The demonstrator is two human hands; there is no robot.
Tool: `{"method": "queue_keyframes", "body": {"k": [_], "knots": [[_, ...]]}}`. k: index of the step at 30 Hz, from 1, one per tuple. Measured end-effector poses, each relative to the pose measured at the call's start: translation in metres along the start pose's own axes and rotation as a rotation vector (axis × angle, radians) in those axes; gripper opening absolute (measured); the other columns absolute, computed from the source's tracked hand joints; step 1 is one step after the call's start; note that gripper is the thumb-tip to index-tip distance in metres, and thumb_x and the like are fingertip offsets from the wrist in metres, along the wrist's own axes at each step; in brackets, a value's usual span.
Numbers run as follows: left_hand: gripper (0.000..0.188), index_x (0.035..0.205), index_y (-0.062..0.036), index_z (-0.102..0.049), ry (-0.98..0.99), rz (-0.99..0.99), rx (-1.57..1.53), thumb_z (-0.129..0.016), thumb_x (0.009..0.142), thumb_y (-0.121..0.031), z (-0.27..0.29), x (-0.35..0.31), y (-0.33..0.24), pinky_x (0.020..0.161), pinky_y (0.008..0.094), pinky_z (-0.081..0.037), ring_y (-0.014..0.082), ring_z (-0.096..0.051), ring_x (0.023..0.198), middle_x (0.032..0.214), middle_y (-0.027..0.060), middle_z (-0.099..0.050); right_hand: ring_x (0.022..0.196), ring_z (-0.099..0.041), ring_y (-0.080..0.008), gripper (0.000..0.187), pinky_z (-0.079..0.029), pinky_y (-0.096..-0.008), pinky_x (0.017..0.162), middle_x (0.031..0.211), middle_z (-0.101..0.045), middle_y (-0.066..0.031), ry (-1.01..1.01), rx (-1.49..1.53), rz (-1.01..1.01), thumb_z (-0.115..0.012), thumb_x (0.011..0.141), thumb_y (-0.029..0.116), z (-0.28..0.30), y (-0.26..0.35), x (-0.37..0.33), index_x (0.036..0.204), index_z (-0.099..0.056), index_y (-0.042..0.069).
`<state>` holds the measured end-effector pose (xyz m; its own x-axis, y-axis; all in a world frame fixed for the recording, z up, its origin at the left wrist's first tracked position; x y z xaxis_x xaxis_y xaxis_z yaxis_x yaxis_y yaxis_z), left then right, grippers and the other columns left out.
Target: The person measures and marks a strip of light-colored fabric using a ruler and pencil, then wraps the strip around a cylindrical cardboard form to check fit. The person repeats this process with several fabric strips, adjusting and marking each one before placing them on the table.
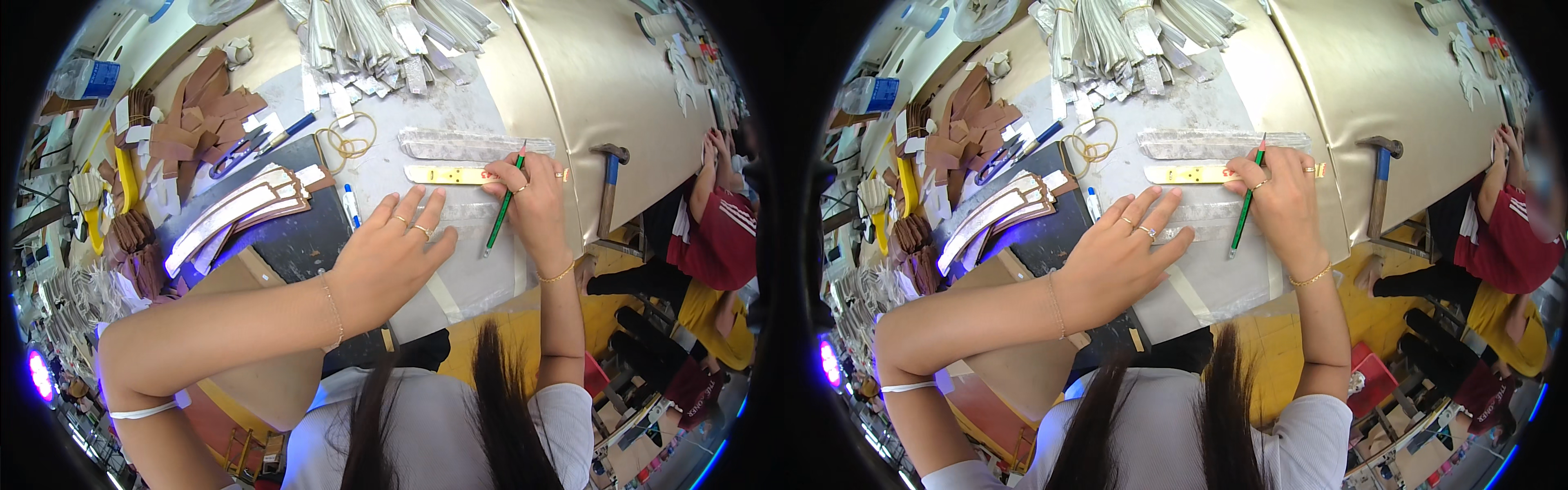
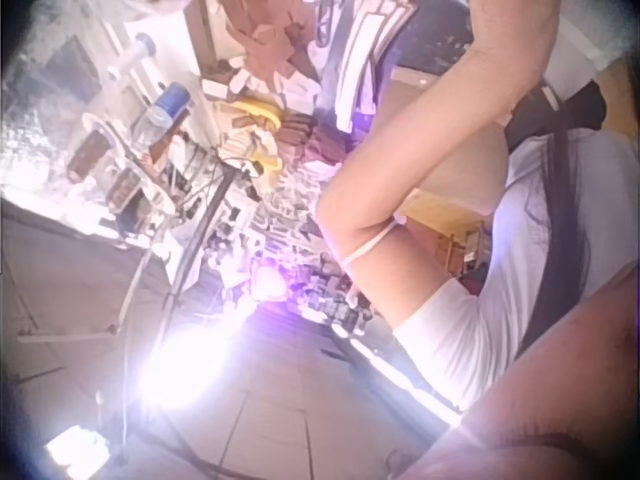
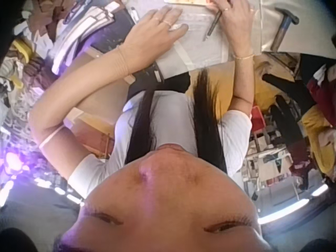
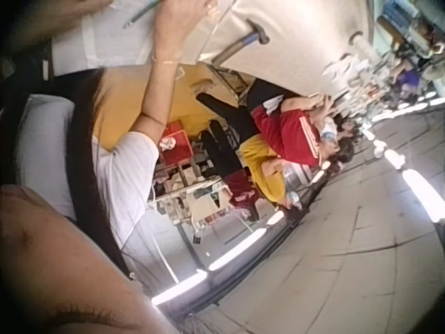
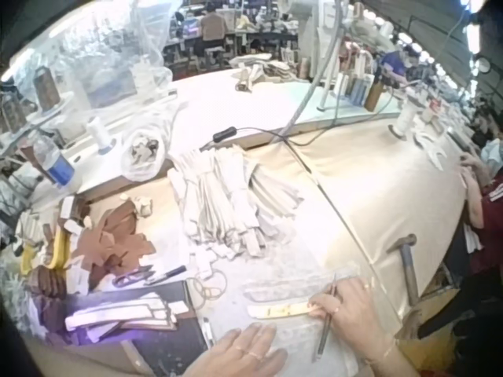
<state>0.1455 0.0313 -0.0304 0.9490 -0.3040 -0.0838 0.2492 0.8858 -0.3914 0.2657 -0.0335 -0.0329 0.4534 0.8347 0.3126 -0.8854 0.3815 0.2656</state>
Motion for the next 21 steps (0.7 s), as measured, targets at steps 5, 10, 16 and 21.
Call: {"method": "queue_keyframes", "body": {"k": [5,10,16,21], "knots": [[0.060,0.130,-0.0118,-0.051,-0.009,0.084,0.025,-0.074,0.077,-0.027,-0.009,0.008,0.006,0.107,0.0494,-0.035,0.0422,-0.038,0.132,0.144,0.0282,-0.036,0.081,-0.054,-0.0222,0.024,-0.038,-0.0356,0.075,0.085,-0.058,-0.0017,-0.006,0.019,0.001,-0.075,0.073,0.020,-0.003,0.001,0.002,0.095,-0.067,0.013],[0.061,0.130,-0.0118,-0.051,-0.012,0.107,0.016,-0.076,0.076,-0.028,-0.013,0.010,0.009,0.108,0.0505,-0.034,0.0433,-0.037,0.132,0.144,0.0302,-0.035,0.081,-0.054,-0.0224,0.026,-0.038,-0.0357,0.076,0.085,-0.058,-0.0019,0.001,0.020,0.010,-0.076,0.072,0.020,-0.003,0.004,0.005,0.095,-0.066,0.014],[0.062,0.130,-0.0116,-0.051,-0.009,0.109,0.013,-0.076,0.075,-0.028,-0.015,0.010,0.012,0.108,0.0506,-0.034,0.0430,-0.038,0.132,0.144,0.0304,-0.036,0.081,-0.053,-0.0222,0.026,-0.037,-0.0354,0.076,0.086,-0.057,-0.0020,0.010,0.009,0.004,-0.076,0.072,0.020,-0.006,0.003,0.005,0.095,-0.066,0.015],[0.062,0.130,-0.0107,-0.051,-0.007,0.094,0.024,-0.076,0.076,-0.028,-0.015,0.010,0.011,0.108,0.0503,-0.034,0.0425,-0.038,0.132,0.143,0.0304,-0.037,0.081,-0.054,-0.0221,0.026,-0.037,-0.0356,0.076,0.086,-0.058,-0.0020,0.017,-0.012,-0.007,-0.075,0.072,0.020,-0.006,0.002,0.004,0.096,-0.066,0.014]]}}
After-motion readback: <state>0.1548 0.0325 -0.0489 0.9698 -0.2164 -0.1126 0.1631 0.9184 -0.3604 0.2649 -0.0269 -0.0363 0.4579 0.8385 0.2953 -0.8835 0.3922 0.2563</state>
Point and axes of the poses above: each hand's wrist, its own x-axis towards the middle knuckle, its own z-axis out of the back of the hand, y = z × x, the point moved 10 cm from there along x, towards the middle knuckle
